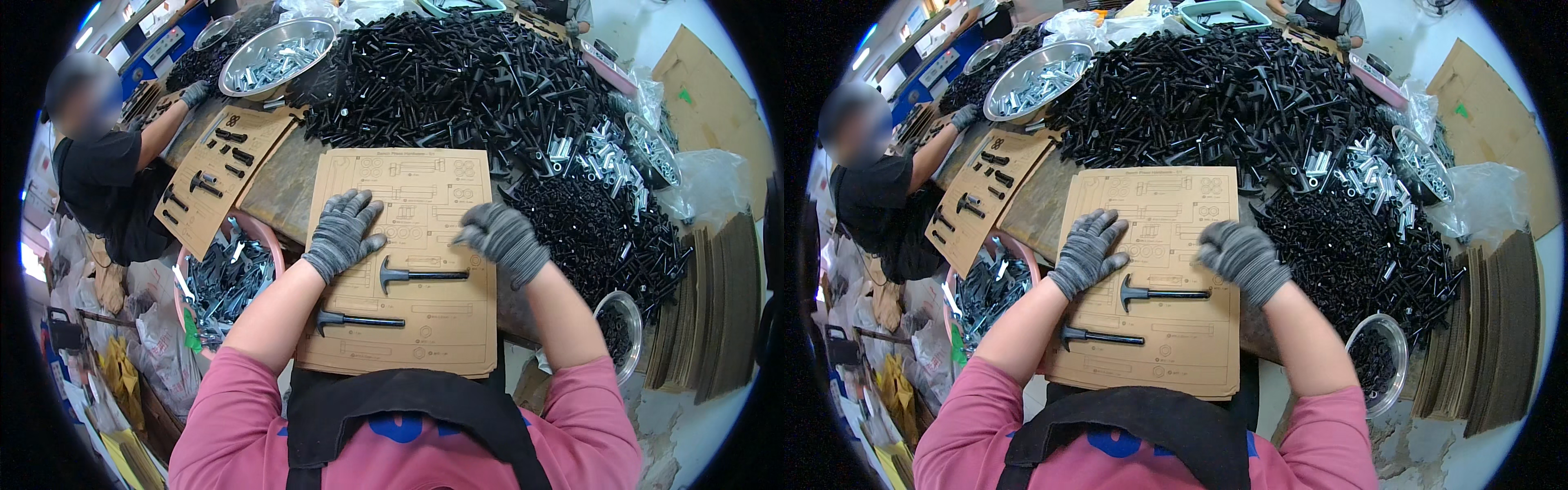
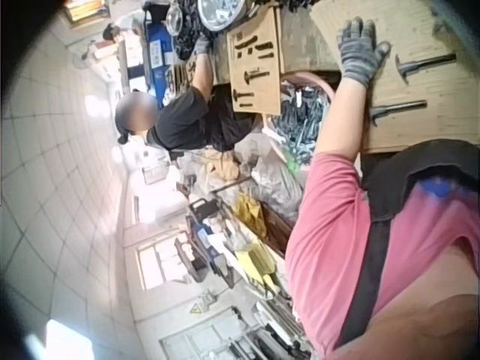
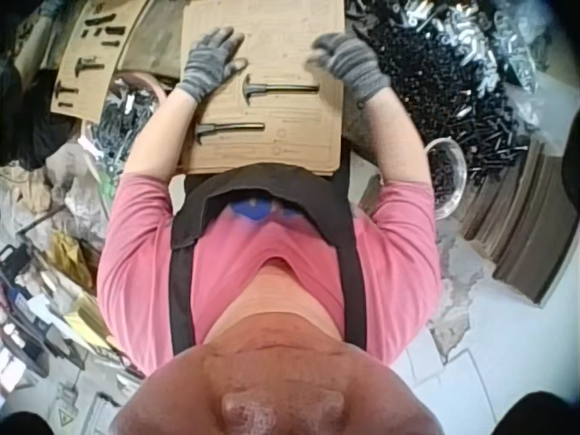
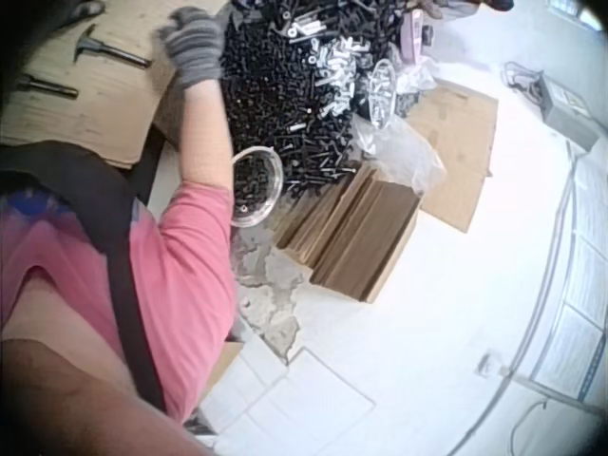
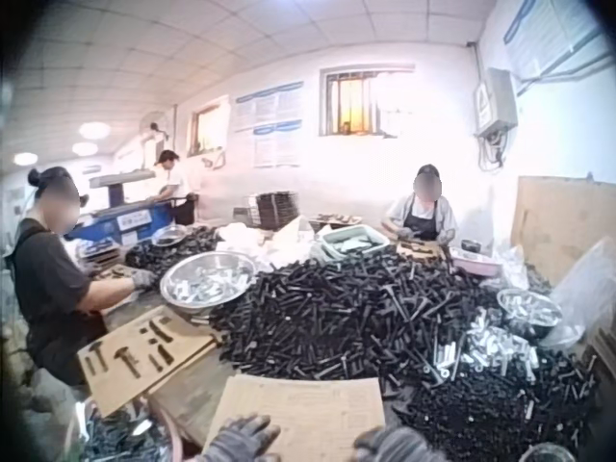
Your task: The person assembles small hardware kits by picking black metal rods and small fasteners from piles on a table and placing them into designated slots on cardboard templates. They repeat this process for multiple templates, organizing the components into neat rows.
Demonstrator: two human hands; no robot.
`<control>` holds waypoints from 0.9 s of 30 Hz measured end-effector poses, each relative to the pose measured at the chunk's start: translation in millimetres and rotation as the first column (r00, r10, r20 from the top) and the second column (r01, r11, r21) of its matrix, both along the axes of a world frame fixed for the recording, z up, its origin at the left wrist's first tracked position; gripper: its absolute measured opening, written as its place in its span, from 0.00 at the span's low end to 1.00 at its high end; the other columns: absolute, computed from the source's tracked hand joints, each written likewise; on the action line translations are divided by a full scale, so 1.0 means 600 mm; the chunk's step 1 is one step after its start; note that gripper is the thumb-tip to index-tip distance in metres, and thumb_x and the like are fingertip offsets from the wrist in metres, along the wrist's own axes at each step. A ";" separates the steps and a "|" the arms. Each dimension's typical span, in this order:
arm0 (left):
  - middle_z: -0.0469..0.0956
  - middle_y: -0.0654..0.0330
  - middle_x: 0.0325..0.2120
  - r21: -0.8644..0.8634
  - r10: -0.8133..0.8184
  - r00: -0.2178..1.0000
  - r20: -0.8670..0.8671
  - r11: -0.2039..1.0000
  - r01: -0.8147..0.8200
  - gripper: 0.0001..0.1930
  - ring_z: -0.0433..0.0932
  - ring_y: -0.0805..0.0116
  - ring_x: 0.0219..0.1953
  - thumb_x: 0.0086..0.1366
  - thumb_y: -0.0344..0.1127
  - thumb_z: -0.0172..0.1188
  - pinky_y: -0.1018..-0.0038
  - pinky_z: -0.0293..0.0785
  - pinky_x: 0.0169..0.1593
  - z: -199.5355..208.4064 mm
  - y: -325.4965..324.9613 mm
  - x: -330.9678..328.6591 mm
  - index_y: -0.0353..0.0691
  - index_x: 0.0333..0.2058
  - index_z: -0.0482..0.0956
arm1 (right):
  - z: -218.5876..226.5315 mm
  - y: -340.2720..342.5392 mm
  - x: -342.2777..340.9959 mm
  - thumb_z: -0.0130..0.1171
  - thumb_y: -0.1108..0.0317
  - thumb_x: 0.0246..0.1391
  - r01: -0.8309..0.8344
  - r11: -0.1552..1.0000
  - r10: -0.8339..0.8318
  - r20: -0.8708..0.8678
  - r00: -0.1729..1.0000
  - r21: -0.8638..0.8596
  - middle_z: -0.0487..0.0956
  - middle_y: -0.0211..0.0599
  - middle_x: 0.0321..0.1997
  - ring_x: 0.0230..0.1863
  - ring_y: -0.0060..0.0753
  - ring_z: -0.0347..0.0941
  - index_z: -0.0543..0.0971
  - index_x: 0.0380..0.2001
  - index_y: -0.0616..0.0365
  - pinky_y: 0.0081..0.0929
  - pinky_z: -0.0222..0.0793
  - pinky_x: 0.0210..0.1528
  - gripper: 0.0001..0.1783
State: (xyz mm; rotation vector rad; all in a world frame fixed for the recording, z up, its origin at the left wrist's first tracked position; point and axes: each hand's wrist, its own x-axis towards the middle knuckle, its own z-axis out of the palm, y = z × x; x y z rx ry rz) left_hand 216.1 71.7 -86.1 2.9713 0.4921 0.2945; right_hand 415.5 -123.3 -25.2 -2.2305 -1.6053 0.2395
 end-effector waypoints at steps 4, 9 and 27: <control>0.61 0.52 0.54 -0.014 -0.018 1.000 -0.017 1.000 0.017 0.30 0.55 0.55 0.58 0.54 0.55 0.50 0.61 0.43 0.60 0.009 -0.002 0.003 0.42 0.51 0.65 | -0.029 -0.001 -0.065 0.55 0.62 0.45 -0.077 0.993 0.091 -0.182 0.979 0.085 0.75 0.38 0.34 0.36 0.38 0.72 0.76 0.32 0.54 0.31 0.68 0.41 0.11; 0.61 0.52 0.53 -0.006 -0.014 1.000 0.011 1.000 0.014 0.30 0.56 0.53 0.57 0.52 0.53 0.53 0.61 0.46 0.60 0.006 -0.003 0.002 0.41 0.51 0.66 | -0.043 -0.007 -0.072 0.58 0.68 0.42 -0.181 0.981 0.184 -0.034 0.982 0.077 0.73 0.35 0.28 0.31 0.37 0.71 0.75 0.28 0.54 0.31 0.68 0.36 0.07; 0.63 0.50 0.51 -0.305 0.033 0.974 0.225 0.952 0.038 0.27 0.60 0.53 0.54 0.51 0.41 0.58 0.66 0.55 0.57 0.016 0.006 -0.036 0.38 0.49 0.66 | -0.037 -0.019 -0.062 0.51 0.69 0.46 -0.239 0.968 0.227 0.138 0.964 0.081 0.75 0.37 0.34 0.34 0.38 0.73 0.75 0.32 0.52 0.30 0.71 0.36 0.08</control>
